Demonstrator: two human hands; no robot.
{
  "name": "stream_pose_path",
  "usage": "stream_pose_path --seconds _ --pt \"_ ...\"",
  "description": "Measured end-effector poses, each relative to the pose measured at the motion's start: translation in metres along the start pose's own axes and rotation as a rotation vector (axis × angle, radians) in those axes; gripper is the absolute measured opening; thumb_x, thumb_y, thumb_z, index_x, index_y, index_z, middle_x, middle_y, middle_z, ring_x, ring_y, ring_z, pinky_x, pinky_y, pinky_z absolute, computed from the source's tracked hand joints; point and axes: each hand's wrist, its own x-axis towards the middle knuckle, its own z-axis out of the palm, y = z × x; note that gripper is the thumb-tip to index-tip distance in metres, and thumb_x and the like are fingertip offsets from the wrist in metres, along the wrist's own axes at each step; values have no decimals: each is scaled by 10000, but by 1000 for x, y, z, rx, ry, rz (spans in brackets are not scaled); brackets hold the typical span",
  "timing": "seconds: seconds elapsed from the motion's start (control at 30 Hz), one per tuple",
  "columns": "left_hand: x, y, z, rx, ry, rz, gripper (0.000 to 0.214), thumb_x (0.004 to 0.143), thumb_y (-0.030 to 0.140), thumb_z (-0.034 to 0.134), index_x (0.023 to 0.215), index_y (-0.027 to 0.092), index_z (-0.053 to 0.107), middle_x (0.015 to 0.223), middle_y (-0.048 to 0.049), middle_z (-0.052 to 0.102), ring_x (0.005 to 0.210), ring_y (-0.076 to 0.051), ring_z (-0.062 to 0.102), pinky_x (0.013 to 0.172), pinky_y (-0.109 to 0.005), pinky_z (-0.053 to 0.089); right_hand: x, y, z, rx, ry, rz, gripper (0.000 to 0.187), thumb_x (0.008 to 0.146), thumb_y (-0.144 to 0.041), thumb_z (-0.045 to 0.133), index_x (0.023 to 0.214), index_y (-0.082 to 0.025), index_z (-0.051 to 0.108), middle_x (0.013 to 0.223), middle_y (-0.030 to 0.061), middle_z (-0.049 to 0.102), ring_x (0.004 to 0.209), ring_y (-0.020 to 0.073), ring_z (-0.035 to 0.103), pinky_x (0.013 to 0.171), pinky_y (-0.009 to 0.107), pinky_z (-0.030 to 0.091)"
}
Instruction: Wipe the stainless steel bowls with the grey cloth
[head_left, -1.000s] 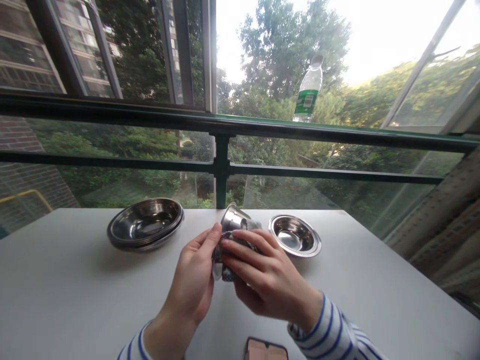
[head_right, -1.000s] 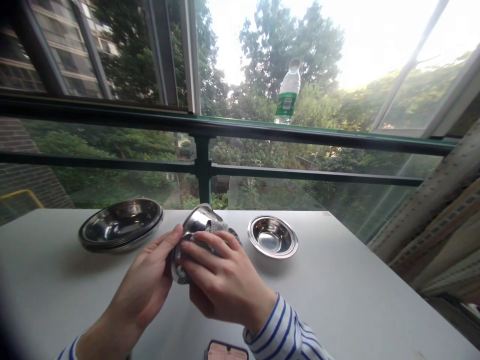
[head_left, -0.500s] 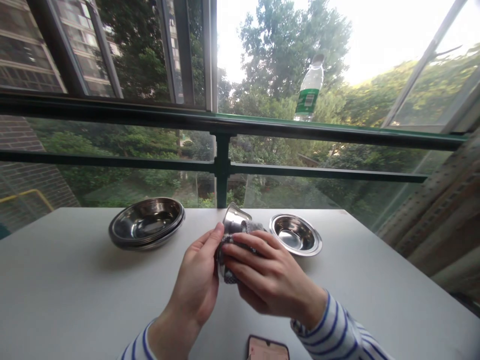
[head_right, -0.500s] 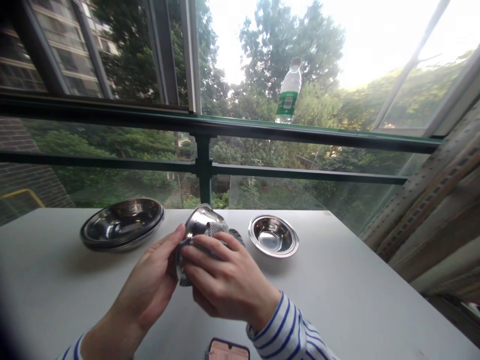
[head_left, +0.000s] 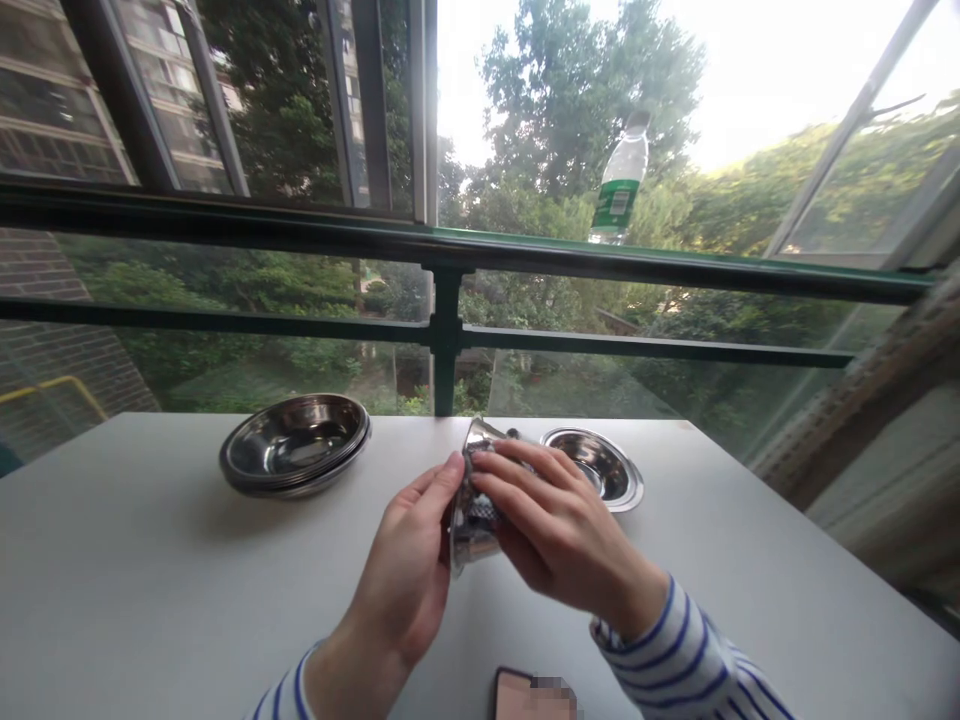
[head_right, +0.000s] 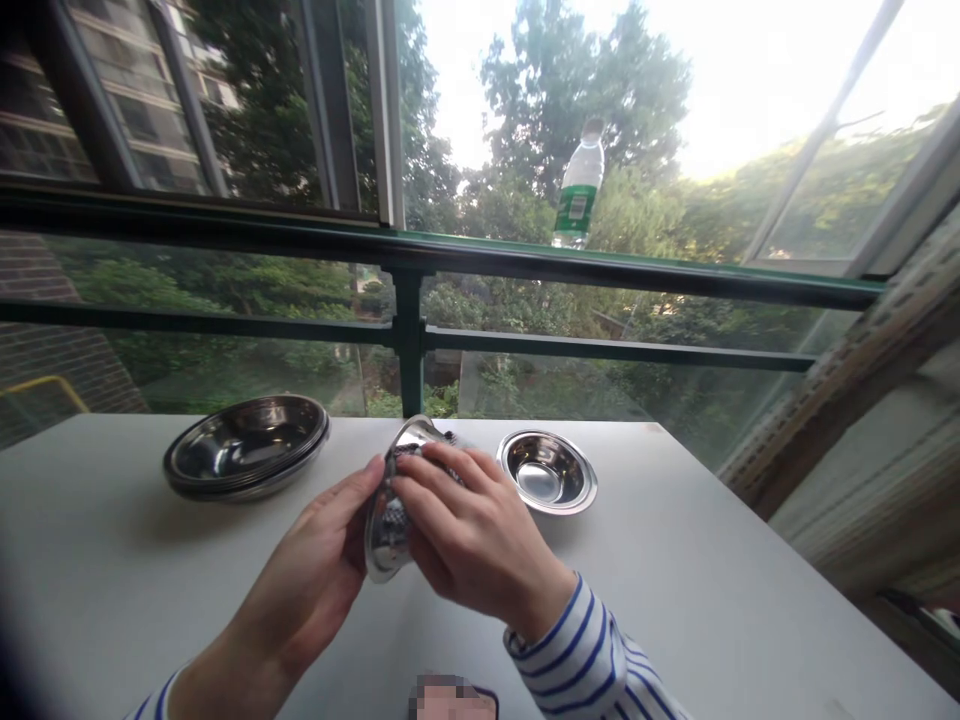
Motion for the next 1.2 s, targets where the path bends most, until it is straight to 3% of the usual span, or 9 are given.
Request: stream_pose_path --seconds 0.1,0.27,0.4,0.63,0.87,1.1,1.2 --pt "-1 -1 1 9 10 -23 172 789 218 608 896 101 674 744 -62 678 617 -118 621 543 -193 509 -1 2 -1 13 -14 2 316 873 -217 448 1161 -132 547 1259 75 566 1188 249 442 943 415 397" --pt "6 7 -3 -25 73 10 132 816 178 570 783 96 668 689 -53 681 573 -96 616 525 -165 501 -1 -12 10 34 -36 -150 273 846 -208 452 1069 -151 599 1232 32 591 1198 226 437 1010 409 336" --pt "8 11 -4 -25 90 28 161 834 197 551 816 97 676 696 -65 690 618 -113 643 566 -183 524 0 -16 15 17 -16 -201 269 852 -201 454 1068 -146 604 1213 10 605 1215 206 425 1031 390 320" --pt "3 7 -2 -19 31 8 175 834 184 549 920 100 677 759 -74 700 615 -105 643 535 -168 517 -2 -4 10 -53 41 -23 330 868 -199 462 1172 -117 559 1286 69 546 1210 258 431 962 409 396" --pt "7 12 -5 -39 84 28 159 814 215 582 837 100 689 721 -65 696 613 -109 641 561 -177 527 -3 -13 18 -25 44 -171 284 845 -199 475 1089 -133 606 1217 47 602 1173 243 473 973 404 401" --pt "1 4 0 -11 5 33 217 810 234 587 967 115 680 816 -83 705 658 -137 649 598 -224 542 -7 3 10 -13 89 62 363 848 -183 482 1200 -103 525 1275 127 543 1200 280 439 931 458 450" --pt "3 5 -2 -28 27 64 177 793 228 609 905 118 690 770 -64 699 644 -121 641 578 -191 527 -7 -3 13 -6 94 2 348 832 -188 495 1164 -106 558 1247 109 570 1191 288 443 930 457 450"
